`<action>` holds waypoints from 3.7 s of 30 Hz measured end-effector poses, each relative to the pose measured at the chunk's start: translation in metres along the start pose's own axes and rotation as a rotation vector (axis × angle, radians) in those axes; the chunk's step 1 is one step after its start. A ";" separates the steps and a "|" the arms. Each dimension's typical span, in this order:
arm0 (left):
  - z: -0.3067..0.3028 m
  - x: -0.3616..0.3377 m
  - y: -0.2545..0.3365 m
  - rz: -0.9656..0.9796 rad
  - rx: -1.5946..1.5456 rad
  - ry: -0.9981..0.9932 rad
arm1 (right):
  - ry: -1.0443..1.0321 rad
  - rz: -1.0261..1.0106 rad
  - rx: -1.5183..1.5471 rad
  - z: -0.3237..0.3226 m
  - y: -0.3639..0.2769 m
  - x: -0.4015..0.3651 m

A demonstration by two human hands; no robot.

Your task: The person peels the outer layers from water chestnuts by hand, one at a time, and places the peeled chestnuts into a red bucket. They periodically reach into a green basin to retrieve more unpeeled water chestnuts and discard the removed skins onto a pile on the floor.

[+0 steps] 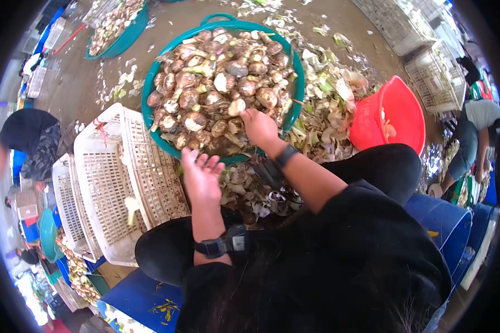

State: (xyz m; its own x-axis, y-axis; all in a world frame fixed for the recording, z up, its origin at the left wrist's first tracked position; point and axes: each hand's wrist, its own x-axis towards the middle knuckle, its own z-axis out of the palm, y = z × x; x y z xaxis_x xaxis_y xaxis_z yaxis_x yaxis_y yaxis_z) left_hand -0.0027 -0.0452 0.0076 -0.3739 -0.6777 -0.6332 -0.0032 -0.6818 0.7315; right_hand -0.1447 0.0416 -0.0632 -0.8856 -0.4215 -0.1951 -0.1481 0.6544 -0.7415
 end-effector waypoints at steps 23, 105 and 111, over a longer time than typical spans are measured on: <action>0.019 -0.011 -0.009 0.021 0.443 -0.286 | -0.314 -0.653 -0.342 -0.046 -0.025 -0.079; 0.011 -0.011 -0.001 0.108 0.474 -0.312 | -0.282 -0.993 -0.529 -0.065 -0.039 -0.066; 0.013 -0.010 -0.010 0.071 0.430 -0.429 | -0.580 -0.093 0.363 -0.041 -0.008 -0.043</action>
State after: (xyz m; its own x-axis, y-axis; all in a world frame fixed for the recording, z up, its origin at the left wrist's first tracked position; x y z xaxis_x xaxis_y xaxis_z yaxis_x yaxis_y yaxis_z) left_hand -0.0107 -0.0276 0.0099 -0.7268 -0.4851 -0.4862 -0.3052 -0.4061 0.8614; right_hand -0.1231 0.0801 -0.0222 -0.4829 -0.7995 -0.3572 0.0340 0.3905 -0.9200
